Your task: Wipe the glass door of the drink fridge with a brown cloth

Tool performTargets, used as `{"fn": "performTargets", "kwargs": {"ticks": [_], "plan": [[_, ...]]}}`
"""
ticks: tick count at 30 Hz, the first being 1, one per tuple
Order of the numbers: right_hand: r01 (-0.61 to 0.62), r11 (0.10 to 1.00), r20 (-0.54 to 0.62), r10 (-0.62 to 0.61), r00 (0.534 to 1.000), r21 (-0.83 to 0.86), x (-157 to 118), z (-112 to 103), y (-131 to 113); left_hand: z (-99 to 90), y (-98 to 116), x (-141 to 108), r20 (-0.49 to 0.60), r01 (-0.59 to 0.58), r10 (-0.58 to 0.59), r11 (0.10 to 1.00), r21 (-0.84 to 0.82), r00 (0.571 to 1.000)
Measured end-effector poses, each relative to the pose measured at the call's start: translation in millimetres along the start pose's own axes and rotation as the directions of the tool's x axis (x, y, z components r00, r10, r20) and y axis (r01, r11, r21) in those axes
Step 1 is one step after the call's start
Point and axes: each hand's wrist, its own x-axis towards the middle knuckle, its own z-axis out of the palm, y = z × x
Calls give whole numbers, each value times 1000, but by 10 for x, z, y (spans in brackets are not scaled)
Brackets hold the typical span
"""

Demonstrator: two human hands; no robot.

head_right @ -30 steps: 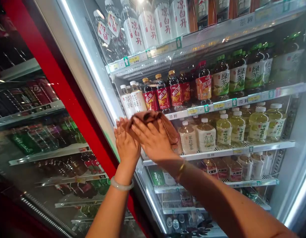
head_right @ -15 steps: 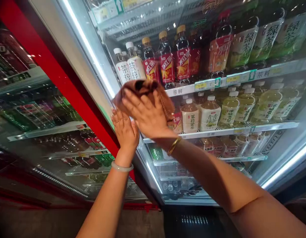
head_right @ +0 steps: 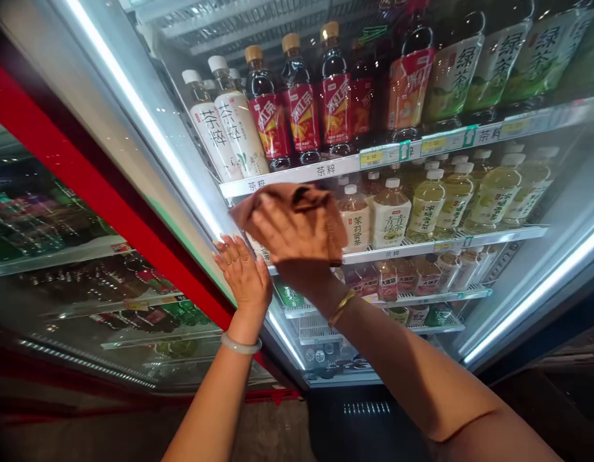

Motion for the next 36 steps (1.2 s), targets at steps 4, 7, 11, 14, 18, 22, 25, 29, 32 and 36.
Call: {"fn": "performTargets", "kwargs": {"ticks": [4, 7, 11, 14, 18, 22, 25, 29, 32, 36], "plan": [[186, 979, 55, -191, 980, 88, -514, 171, -132, 73, 27, -192, -29, -2, 2, 1000, -11, 1000], [185, 977, 28, -189, 982, 108, -1020, 166, 130, 154, 145, -329, -37, 6, -6, 1000, -12, 999], [85, 996, 60, -86, 994, 29, -1098, -60, 718, 206, 327, -312, -39, 77, -78, 997, -18, 996], [-78, 997, 1, 78, 997, -14, -676, -270, 975, 195, 455, -143, -66, 52, -55, 998, -46, 996], [-83, 996, -28, 83, 996, -21, -219, -367, 904, 191, 672, 87, -82, -36, 29, 996, -86, 996], [150, 988, 58, -152, 987, 30, -577, -247, 836, 290, 899, 13, -84, -13, 4, 994, -108, 996], [157, 986, 17, -158, 987, 50, -1107, -207, 1094, 403, 1063, -165, -47, -5, 0, 994, -107, 999], [58, 998, -37, -58, 998, -7, -1309, -404, 1698, 488, 1292, -239, -58, 76, -80, 994, -78, 995], [-59, 998, -71, 58, 996, -10, -957, -612, 1988, 493, 1423, -173, -77, 154, -161, 985, -84, 984], [-110, 994, -61, 111, 992, 19, -499, -717, 1919, 497, 1556, -84, -79, 91, -97, 993, -72, 992]]}}
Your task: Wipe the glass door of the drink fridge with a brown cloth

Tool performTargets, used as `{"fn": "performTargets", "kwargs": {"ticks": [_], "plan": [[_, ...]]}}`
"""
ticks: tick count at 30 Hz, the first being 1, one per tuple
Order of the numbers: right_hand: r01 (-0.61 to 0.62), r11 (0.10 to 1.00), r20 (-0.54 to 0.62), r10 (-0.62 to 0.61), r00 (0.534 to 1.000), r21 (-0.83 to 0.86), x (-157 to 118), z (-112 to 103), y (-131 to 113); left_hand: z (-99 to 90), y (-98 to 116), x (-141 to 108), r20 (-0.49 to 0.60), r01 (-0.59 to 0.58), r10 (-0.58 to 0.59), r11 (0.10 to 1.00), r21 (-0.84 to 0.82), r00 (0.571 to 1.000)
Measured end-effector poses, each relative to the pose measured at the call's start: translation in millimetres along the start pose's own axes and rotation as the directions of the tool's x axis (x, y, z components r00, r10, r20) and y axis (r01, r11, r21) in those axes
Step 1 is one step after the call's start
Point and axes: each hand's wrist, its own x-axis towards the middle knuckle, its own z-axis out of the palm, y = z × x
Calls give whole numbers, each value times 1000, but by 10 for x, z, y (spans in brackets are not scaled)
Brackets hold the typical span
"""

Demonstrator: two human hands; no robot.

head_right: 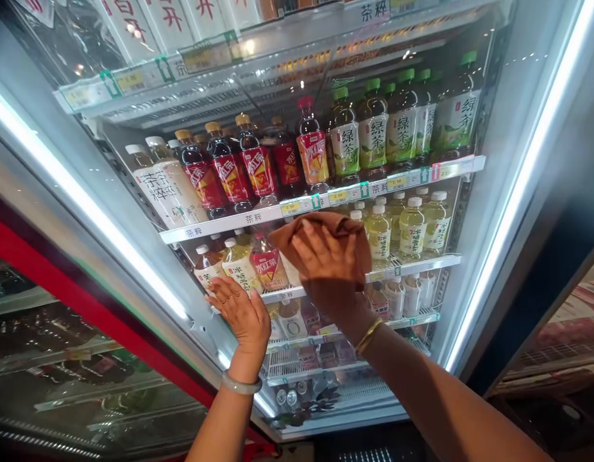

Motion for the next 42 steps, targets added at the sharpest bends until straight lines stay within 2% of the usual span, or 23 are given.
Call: {"fn": "performTargets", "kwargs": {"ticks": [2, 5, 8, 10, 12, 15, 17, 19, 22, 25, 28, 30, 32, 35, 37, 39, 42], "plan": [[66, 998, 58, -66, 996, 2, -52, 35, -103, 31, 93, 7, 26, -75, 75, 997, -5, 997], [208, 977, 134, -212, 968, 39, -457, 122, -78, 103, 277, -42, 24, -113, 114, 994, -9, 993], [201, 978, 95, -205, 974, 46, -904, 143, 223, 194, 487, -143, 45, -169, 171, 985, -28, 984], [144, 990, 53, -143, 988, -4, -1024, 71, 518, 259, 626, -200, 56, -187, 188, 982, -31, 981], [101, 993, 14, -100, 995, -62, -957, -61, 812, 324, 758, -226, 37, -141, 142, 990, -21, 989], [17, 997, -35, -20, 999, -77, -653, -261, 1106, 418, 952, -221, 14, -111, 112, 993, -31, 994], [-46, 997, -44, 43, 998, -60, -476, -329, 1157, 476, 1092, -221, 34, -178, 180, 982, -56, 983], [-81, 995, -35, 79, 996, -60, -419, -329, 1118, 530, 1242, -243, 60, -216, 221, 974, -74, 973], [-27, 999, -4, 27, 1000, -33, -594, -249, 1041, 605, 1448, -331, 85, -228, 235, 970, -84, 968], [75, 997, -7, -75, 997, 29, -954, -182, 1122, 683, 1605, -457, 112, -292, 301, 953, -86, 947], [57, 998, -17, -57, 998, 13, -1271, -227, 1430, 772, 1769, -569, 115, -286, 294, 955, -77, 949], [19, 1000, -39, -19, 999, -22, -1349, -328, 1731, 831, 1903, -610, 131, -260, 269, 962, -84, 954], [-37, 998, -71, 33, 997, -55, -1272, -462, 2054, 881, 2045, -617, 149, -229, 239, 970, -80, 960], [-137, 989, -88, 131, 988, -62, -912, -651, 2411, 926, 2216, -583, 155, -189, 197, 980, -66, 968], [-184, 982, -96, 179, 979, -48, -650, -718, 2466, 939, 2284, -556, 151, -161, 169, 985, -69, 974], [-182, 982, -92, 176, 980, -53, -518, -712, 2369, 951, 2320, -552, 152, -126, 136, 989, -76, 979], [-76, 995, 0, 76, 997, -64, -704, -593, 2102, 990, 2349, -624, 164, -126, 140, 988, -94, 977]]}}
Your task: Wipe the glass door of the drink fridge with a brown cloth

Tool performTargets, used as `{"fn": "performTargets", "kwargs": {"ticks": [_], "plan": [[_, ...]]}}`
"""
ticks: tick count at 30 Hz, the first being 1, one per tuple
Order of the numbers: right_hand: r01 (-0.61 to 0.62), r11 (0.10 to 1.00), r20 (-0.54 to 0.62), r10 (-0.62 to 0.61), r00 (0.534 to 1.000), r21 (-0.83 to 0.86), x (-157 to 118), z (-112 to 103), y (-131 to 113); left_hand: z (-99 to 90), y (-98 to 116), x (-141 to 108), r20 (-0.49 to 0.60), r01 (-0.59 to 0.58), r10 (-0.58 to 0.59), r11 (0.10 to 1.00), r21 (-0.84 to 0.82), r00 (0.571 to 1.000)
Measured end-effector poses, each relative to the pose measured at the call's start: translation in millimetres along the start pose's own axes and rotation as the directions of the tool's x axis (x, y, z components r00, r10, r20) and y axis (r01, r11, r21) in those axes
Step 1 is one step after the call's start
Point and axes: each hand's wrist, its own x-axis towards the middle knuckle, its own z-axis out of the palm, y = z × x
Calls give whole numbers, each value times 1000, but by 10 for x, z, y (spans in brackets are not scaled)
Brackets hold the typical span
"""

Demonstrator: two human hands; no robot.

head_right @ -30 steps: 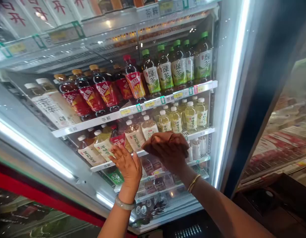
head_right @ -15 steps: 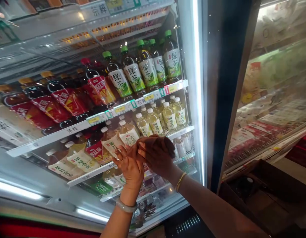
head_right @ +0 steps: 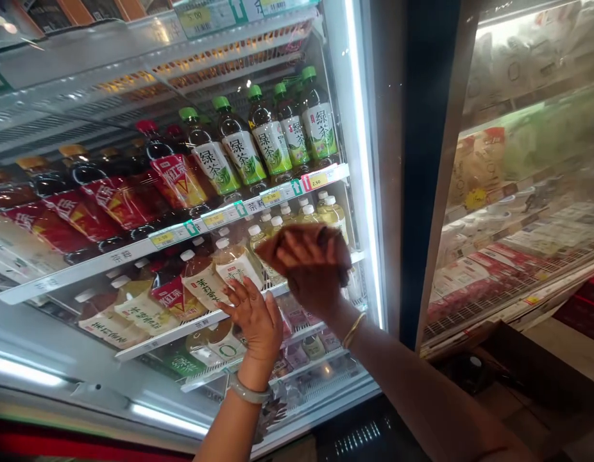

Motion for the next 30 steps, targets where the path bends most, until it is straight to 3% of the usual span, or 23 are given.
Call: {"fn": "performTargets", "kwargs": {"ticks": [3, 7, 12, 15, 18, 22, 26, 30], "plan": [[88, 996, 12, -88, 996, 21, -480, 122, -89, 109, 66, -130, 47, -83, 83, 996, -17, 995], [75, 997, 15, -74, 997, -8, -842, 115, 241, 259, 246, -247, 57, -74, 74, 997, 3, 996], [14, 998, -18, -15, 1000, -58, -545, -74, 780, 316, 550, -185, 58, -71, 69, 997, 36, 996], [-39, 998, -79, 36, 996, -43, -380, -88, 786, 336, 635, -159, 85, -99, 96, 995, 31, 992], [-34, 999, -55, 33, 998, -10, -521, 12, 565, 379, 587, -231, 81, -100, 100, 995, -6, 992], [80, 997, 38, -80, 996, 6, -1031, 144, 360, 436, 425, -447, 46, -201, 202, 979, -30, 978], [143, 989, 94, -141, 986, -22, -1316, 109, 576, 454, 303, -638, -21, -239, 241, 970, 46, 970], [88, 994, 140, -79, 987, -61, -1192, 31, 831, 426, 258, -699, -49, -264, 269, 961, 87, 962]]}}
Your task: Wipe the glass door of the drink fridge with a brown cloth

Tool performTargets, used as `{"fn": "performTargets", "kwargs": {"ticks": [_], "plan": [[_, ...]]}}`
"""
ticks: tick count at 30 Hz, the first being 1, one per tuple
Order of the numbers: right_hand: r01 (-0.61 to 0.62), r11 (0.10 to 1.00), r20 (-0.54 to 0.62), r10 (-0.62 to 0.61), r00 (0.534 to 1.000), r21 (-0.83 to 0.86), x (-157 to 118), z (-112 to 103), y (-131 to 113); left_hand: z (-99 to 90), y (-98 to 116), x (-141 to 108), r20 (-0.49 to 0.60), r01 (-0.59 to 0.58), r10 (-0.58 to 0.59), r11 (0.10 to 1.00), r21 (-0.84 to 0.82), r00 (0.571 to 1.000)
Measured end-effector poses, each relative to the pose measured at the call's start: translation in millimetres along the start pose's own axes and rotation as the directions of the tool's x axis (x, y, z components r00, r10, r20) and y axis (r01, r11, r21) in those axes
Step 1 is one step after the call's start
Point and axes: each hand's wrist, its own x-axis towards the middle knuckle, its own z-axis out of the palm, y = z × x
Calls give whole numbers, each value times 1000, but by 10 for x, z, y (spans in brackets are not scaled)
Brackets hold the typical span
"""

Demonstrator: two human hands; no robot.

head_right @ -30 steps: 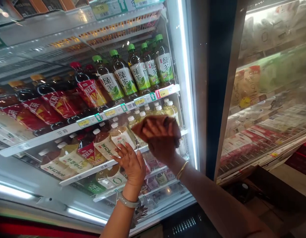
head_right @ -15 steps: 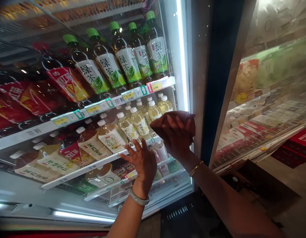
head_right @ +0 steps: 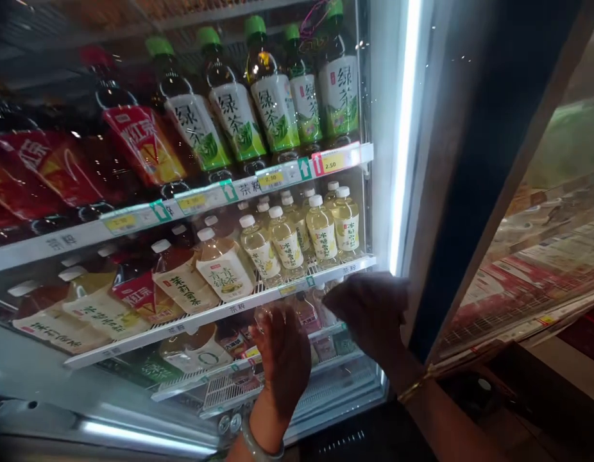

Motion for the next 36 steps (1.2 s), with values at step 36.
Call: {"fn": "performTargets", "kwargs": {"ticks": [36], "plan": [[-79, 992, -352, 109, 929, 99, -1174, 1005, -467, 571, -639, -1208, -337, -109, 148, 985, 133, 930]]}}
